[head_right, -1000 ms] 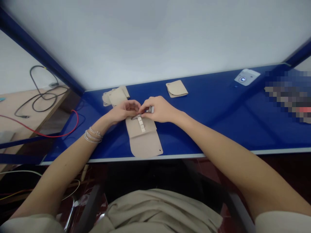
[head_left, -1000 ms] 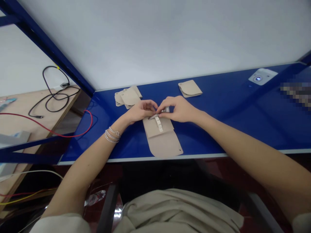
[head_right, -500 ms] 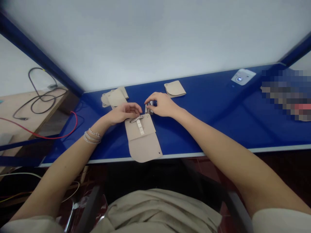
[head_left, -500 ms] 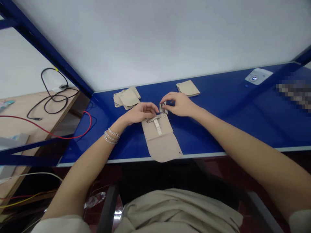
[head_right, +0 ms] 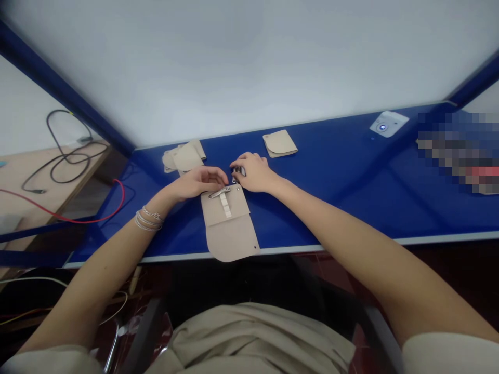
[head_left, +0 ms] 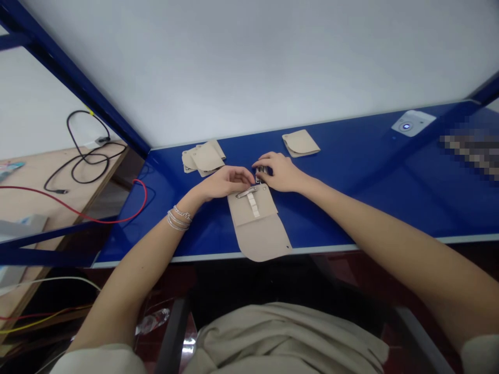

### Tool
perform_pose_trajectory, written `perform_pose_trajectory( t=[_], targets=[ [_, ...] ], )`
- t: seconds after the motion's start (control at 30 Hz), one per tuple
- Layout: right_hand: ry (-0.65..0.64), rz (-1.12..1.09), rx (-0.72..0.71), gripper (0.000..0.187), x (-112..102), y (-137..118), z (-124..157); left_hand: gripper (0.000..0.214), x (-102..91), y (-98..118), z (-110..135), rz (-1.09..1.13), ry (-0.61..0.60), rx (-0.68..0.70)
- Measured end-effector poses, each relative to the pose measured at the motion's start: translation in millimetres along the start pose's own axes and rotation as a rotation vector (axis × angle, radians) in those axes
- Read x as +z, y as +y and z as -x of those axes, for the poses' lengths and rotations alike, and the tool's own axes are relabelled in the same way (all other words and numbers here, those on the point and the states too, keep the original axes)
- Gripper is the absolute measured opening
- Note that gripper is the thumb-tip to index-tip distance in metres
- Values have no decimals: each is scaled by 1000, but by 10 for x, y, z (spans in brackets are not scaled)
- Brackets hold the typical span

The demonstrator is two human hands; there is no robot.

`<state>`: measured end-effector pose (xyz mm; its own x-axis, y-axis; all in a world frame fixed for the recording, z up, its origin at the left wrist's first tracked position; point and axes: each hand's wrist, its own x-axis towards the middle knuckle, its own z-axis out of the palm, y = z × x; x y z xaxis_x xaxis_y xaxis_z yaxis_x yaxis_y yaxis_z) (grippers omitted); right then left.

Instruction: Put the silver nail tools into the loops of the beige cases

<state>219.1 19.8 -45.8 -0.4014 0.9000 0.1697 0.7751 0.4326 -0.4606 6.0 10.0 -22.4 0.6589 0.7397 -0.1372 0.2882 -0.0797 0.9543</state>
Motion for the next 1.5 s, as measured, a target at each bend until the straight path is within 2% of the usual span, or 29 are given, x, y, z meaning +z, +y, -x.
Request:
perform_pose_trajectory(
  t=[0.63,0.9,1.13,1.3,1.5],
  targets=[
    [32,-21,-22,30,-43,-61,32,22,7,16,-6,-157,-23,22],
    [18,-28,-18,34,-33,-50,21,23,10,17,-4,-199,-23,22],
    [17,-25,-84,28,-1,-73,33,23,13,8,-1,-190,-27,36],
    [73,-72,-150,19,37,-30,12,21,21,29,0,-207,-26,45],
    [235,-162,-168,20,-41,26,-6,21,14,11,-5,-142,-18,41]
  ],
)
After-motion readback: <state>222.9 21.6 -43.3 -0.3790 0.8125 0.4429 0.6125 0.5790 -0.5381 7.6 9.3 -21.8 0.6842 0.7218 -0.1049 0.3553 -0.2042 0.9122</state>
